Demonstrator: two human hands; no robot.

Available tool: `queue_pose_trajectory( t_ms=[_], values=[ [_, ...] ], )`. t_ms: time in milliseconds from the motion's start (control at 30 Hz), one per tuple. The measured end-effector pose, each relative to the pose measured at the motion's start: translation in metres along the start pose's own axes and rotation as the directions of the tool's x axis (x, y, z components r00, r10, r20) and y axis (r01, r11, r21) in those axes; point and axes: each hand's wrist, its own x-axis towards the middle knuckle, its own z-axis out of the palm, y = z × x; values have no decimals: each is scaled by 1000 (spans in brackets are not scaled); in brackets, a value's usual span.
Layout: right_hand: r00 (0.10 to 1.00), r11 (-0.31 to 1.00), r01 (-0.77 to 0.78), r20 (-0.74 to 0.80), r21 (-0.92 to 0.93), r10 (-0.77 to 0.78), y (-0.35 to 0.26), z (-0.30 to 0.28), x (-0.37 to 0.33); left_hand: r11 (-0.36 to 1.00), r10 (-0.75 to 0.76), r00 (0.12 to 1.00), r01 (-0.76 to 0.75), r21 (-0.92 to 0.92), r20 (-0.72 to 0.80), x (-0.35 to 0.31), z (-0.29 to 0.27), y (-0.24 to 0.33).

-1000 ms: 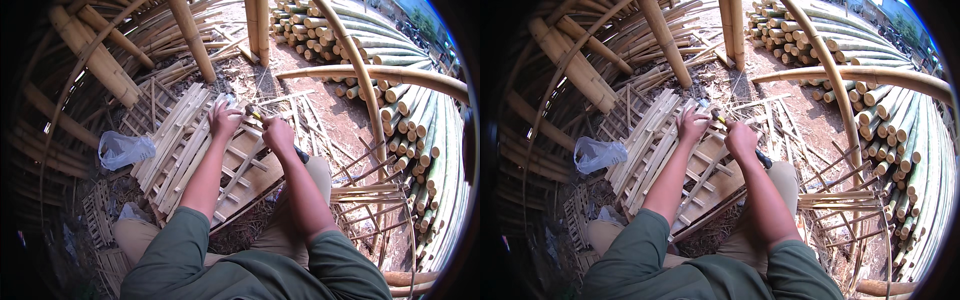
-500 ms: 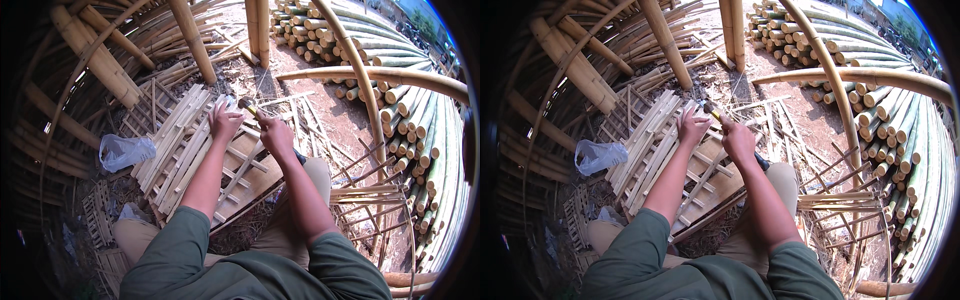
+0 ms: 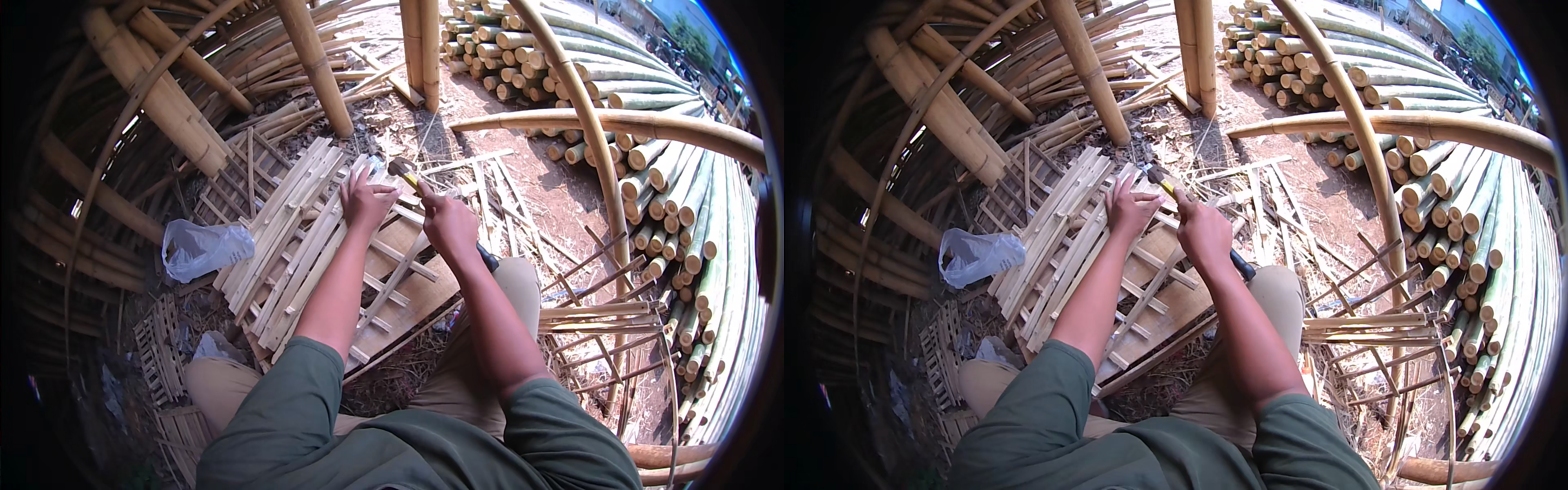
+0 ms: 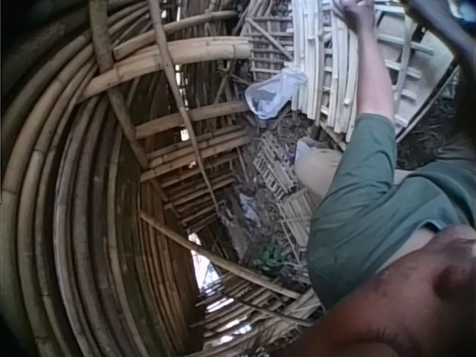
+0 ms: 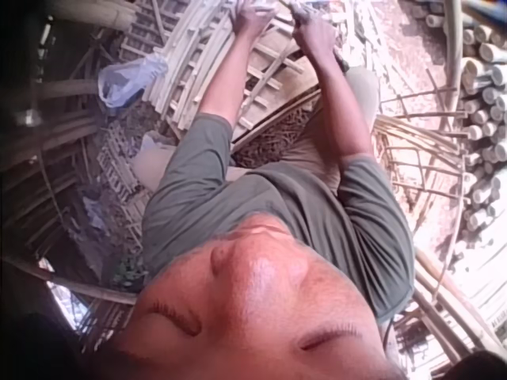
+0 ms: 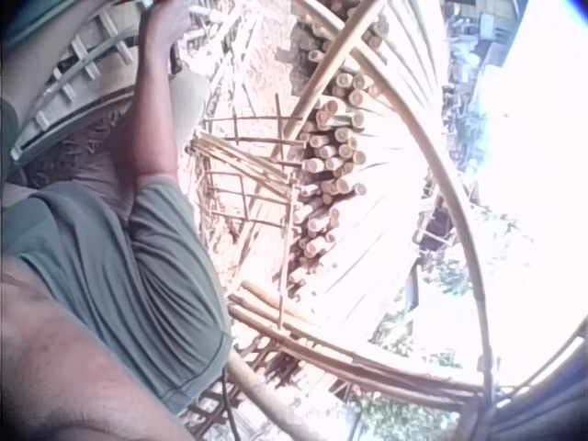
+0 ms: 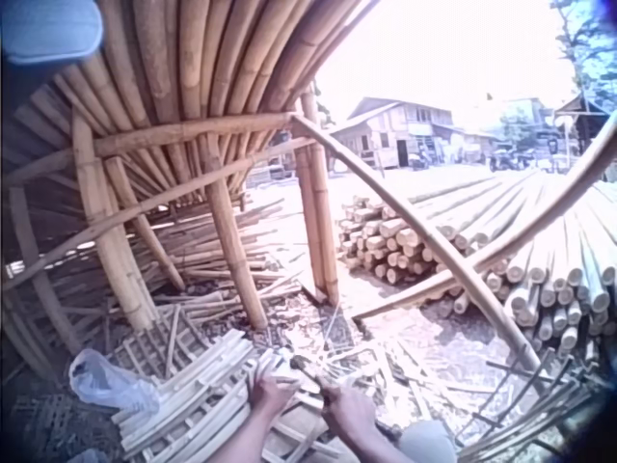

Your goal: The person takes nails from a plastic bag and drives them into bamboo slats using a hammer to assemble a frame.

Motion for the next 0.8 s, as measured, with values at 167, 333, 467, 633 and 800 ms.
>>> queue_pose_trajectory(
  t_ms=[167, 333, 467, 633, 800],
  values=[
    [997, 996, -1, 74, -88, 7, 10, 5, 3, 1000, 25, 1000, -25, 14, -16, -1, 1, 3],
    [999, 995, 27, 44, -94, -23, 13, 9, 3, 1000, 28, 1000, -28, 14, -4, 1, 1, 1],
    [1000, 999, 24, -13, -48, -25, 8, 6, -1, 1000, -7, 1000, 7, -18, -11, -4, 1, 4],
    [999, 997, -9, 43, -80, 12, 11, 11, 1, 1000, 4, 1000, -4, -12, -17, -2, 2, 1],
    [998, 998, 4, 68, -58, 0, 23, 23, 2, 999, 35, 999, -34, 33, -22, -1, 2, 3]
  ],
)
